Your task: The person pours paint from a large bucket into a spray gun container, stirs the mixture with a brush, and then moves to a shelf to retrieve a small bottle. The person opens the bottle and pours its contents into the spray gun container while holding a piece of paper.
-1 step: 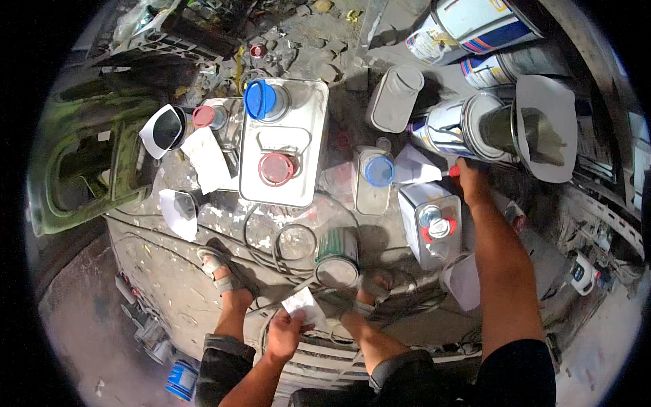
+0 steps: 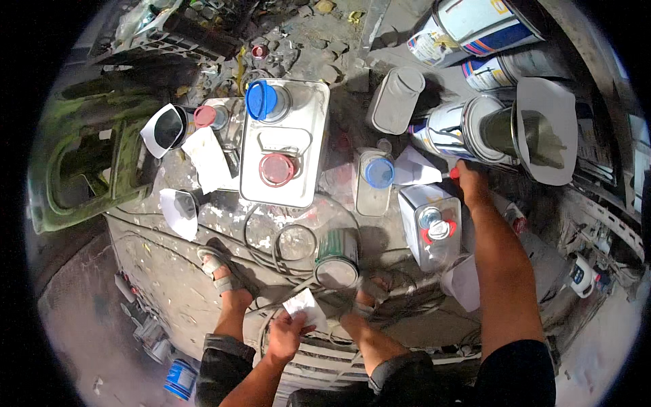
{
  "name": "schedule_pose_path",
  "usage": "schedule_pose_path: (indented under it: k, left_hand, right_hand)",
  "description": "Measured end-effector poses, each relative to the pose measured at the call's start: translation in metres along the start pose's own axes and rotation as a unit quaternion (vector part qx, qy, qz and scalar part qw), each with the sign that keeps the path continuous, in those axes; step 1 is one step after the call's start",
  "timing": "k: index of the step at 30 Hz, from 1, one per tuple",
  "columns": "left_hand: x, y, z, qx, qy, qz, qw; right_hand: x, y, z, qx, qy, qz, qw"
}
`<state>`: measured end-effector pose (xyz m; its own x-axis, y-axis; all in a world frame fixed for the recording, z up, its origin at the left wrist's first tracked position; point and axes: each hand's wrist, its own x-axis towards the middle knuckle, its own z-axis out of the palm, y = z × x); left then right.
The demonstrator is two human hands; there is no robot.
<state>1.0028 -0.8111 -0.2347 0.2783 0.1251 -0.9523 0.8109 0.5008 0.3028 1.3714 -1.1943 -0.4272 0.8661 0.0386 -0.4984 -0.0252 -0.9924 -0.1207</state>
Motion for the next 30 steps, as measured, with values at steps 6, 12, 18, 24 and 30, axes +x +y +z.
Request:
schedule_pose_path:
  k: [6, 12, 18, 24, 30]
  left_hand:
    - [-0.025, -0.013, 0.023, -0.027, -0.019, 0.006, 0.999]
    - [-0.065, -0.017, 0.037, 0.041, -0.034, 0.007, 0.999]
    - [-0.094, 0.002, 0.064, 0.097, -0.071, -0.025, 0.992]
    - [-0.113, 0.009, 0.072, 0.139, -0.057, -0.037, 0.988]
    - [-0.117, 0.005, 0.073, 0.159, -0.064, -0.031, 0.985]
  right_hand:
    - [-0.057, 0.011, -0.057, 0.014, 0.001, -0.121, 0.993]
    - [-0.163, 0.012, -0.162, 0.631, -0.180, 0.027, 0.754]
    - [-0.264, 0.055, -0.225, 0.825, -0.144, 0.064, 0.543]
    - [-0.319, 0.134, -0.258, 0.214, 0.110, 0.230, 0.943]
    - [-0.338, 0.195, -0.265, 0.099, 0.181, 0.224, 0.953]
